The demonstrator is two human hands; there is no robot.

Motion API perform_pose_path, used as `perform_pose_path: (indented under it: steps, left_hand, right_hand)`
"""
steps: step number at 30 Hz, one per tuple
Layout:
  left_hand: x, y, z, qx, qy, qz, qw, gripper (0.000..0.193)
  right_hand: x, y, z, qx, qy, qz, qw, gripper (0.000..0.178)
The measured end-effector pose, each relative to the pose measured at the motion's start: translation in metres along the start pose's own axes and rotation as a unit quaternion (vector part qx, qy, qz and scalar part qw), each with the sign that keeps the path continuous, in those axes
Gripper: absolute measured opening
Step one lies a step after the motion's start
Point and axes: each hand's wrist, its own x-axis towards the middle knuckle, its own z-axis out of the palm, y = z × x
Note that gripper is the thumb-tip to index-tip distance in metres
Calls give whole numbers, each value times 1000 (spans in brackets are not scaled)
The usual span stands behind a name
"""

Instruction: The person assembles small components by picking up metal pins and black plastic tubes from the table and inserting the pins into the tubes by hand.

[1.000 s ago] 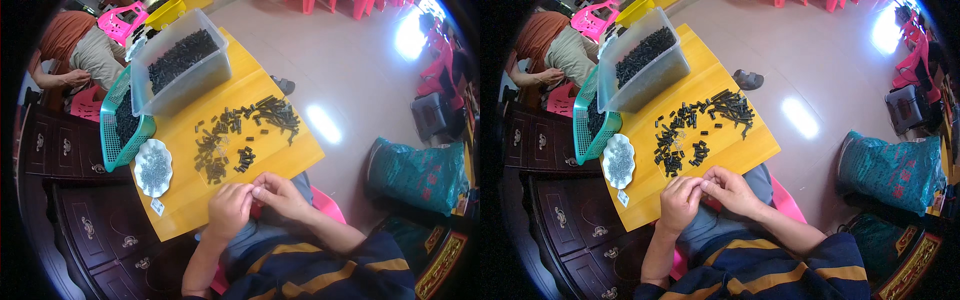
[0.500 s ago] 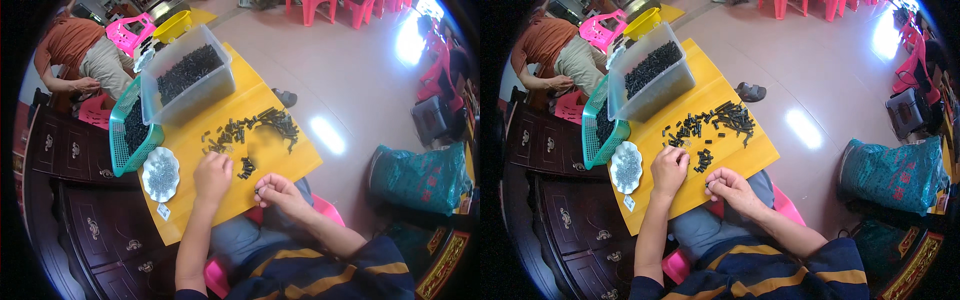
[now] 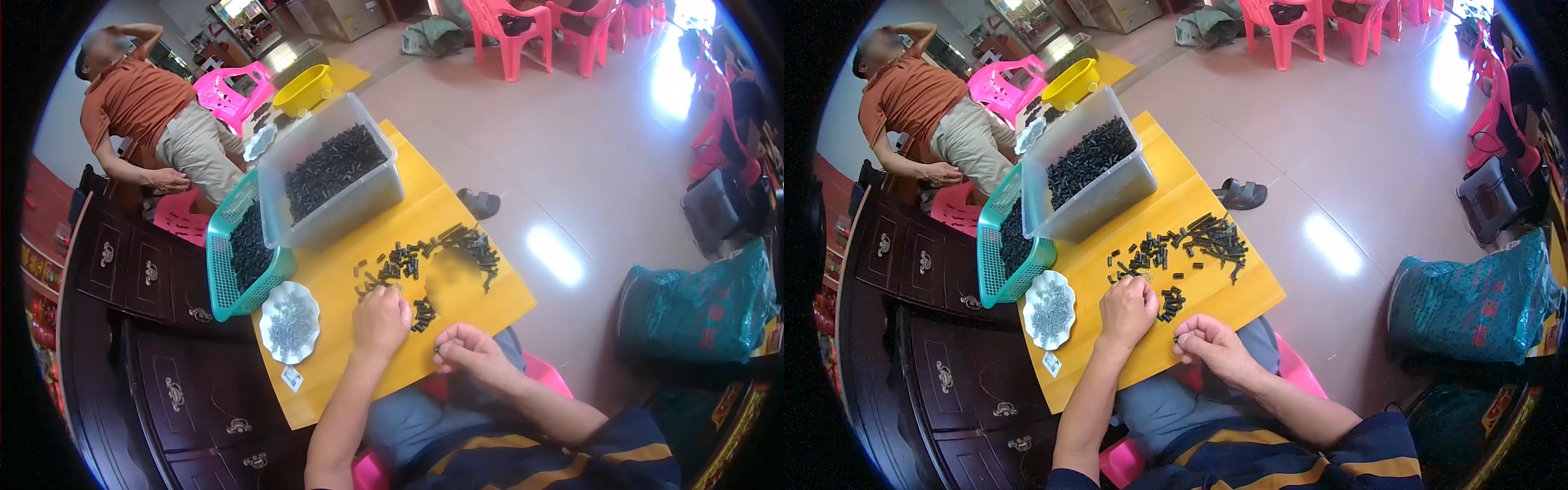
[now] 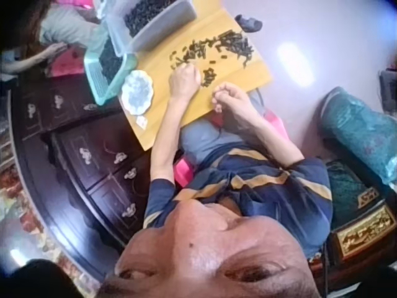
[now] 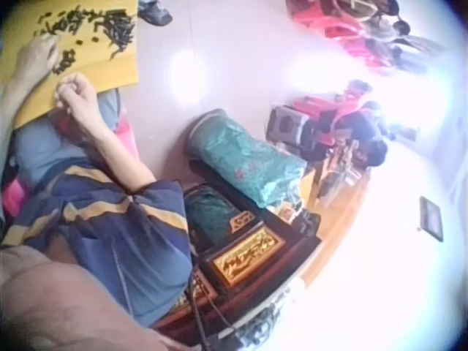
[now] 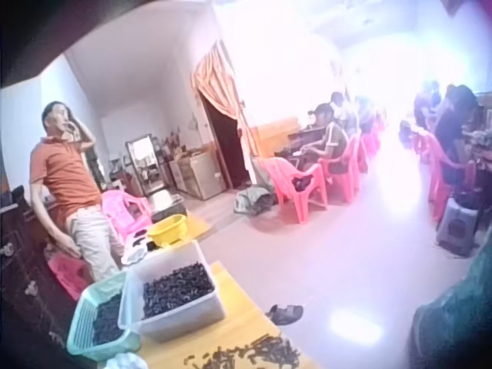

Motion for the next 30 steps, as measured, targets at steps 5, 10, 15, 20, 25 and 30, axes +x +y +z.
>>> perform_pose_path:
  steps: [5, 10, 15, 20, 25, 30]
  left_hand:
    - [-7, 16, -24, -158, 19, -45, 986, 8]
    - [-35, 35, -43, -369, 3, -125, 921, 7]
    - [-66, 39, -32, -480, -17, -176, 859, 7]
    - [-68, 40, -36, -580, -24, -200, 789, 5]
    - [-73, 41, -36, -579, -43, -177, 795, 10]
    - [-73, 49, -35, -580, -25, -157, 799, 12]
  right_hand:
    - [1, 1, -2, 7, 4, 2, 1000, 14]
    - [-2, 2, 0, 5, 14, -7, 1000, 16]
    - [-2, 3, 0, 3, 35, -12, 999, 16]
    - [3, 2, 2, -3, 35, -34, 999, 16]
    - [3, 4, 1, -8, 31, -37, 999, 17]
    - [1, 1, 0, -13, 23, -26, 999, 18]
